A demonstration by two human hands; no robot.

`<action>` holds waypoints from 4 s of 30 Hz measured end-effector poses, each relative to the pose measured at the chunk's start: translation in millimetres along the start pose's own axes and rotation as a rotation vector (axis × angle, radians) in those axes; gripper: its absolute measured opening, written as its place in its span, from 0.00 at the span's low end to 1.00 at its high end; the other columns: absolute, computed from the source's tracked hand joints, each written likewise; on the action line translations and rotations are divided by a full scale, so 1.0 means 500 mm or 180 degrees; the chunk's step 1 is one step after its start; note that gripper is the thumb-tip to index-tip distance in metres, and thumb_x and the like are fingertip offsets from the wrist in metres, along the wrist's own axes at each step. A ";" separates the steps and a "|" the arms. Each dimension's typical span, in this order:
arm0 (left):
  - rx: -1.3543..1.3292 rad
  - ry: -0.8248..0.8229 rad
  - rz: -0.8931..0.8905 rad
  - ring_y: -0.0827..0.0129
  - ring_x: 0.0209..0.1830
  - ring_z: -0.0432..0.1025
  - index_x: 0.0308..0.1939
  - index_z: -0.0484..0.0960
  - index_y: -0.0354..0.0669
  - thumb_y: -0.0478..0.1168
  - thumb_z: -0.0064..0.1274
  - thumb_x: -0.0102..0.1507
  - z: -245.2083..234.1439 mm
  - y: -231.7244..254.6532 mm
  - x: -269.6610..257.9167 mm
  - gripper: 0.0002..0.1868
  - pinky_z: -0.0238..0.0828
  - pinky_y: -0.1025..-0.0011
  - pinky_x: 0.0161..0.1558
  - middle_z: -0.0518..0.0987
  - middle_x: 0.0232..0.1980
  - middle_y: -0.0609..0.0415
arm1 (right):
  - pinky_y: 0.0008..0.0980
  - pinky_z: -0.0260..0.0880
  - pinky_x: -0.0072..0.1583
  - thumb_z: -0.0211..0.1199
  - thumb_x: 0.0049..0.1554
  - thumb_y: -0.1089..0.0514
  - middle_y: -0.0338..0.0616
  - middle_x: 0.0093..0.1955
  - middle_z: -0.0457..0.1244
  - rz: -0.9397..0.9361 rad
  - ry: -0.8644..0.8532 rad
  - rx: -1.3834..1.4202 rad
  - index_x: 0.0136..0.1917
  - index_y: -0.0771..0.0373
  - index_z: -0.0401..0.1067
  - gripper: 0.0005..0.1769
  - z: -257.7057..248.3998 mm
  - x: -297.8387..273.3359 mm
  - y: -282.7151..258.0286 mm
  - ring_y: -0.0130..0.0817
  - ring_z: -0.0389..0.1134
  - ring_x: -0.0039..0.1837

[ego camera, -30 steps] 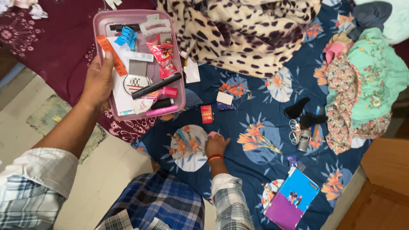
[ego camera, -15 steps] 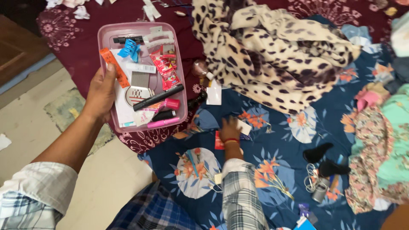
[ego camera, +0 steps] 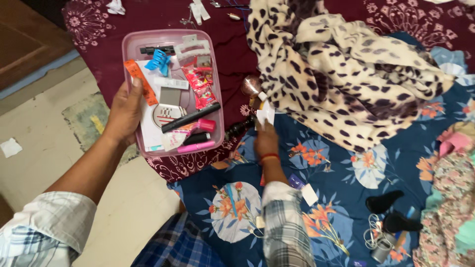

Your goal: The person gathers various cosmetic items and personal belongings from a bed and places them into a small pink plastic container, then transfers the container and other loose items to shelves inside a closet. Finally, the person uses a length of blue cord to tie together a stack of white paper blocks on the bed.

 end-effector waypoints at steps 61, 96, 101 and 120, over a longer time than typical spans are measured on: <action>-0.0057 -0.1297 -0.0641 0.76 0.49 0.73 0.67 0.72 0.39 0.52 0.42 0.74 0.241 -0.045 -0.199 0.24 0.73 0.73 0.51 0.80 0.54 0.55 | 0.24 0.70 0.54 0.56 0.66 0.64 0.44 0.59 0.68 0.1642 0.1207 0.3900 0.71 0.69 0.63 0.21 -0.780 -0.424 -0.070 0.23 0.68 0.54; -0.0213 -0.2564 -0.1701 0.65 0.64 0.70 0.72 0.65 0.40 0.65 0.28 0.70 0.764 -0.226 -0.573 0.38 0.68 0.66 0.63 0.73 0.67 0.51 | 0.23 0.71 0.41 0.58 0.64 0.64 0.45 0.44 0.71 0.3197 0.2014 0.4498 0.60 0.67 0.70 0.11 -0.851 -0.905 -0.310 0.24 0.70 0.41; -0.0169 -0.2890 -0.1533 0.64 0.68 0.68 0.73 0.65 0.40 0.63 0.30 0.72 0.840 -0.231 -0.573 0.36 0.63 0.66 0.67 0.73 0.70 0.50 | 0.22 0.63 0.34 0.58 0.63 0.65 0.41 0.40 0.68 0.3471 0.2331 0.4209 0.59 0.66 0.70 0.11 -0.878 -0.906 -0.278 0.20 0.66 0.35; 0.0392 -0.3429 -0.1365 0.65 0.73 0.63 0.74 0.64 0.39 0.61 0.28 0.73 0.887 -0.281 -0.663 0.36 0.57 0.69 0.70 0.69 0.74 0.48 | 0.41 0.64 0.66 0.72 0.55 0.59 0.64 0.66 0.59 0.2901 0.2307 0.0532 0.71 0.71 0.63 0.34 -1.022 -0.864 -0.340 0.50 0.61 0.67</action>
Point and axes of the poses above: each hand's wrist, its own x-axis towards the middle knuckle, its own z-axis out of the palm, y = z × x, the point moved 5 cm from there along x, towards the middle knuckle
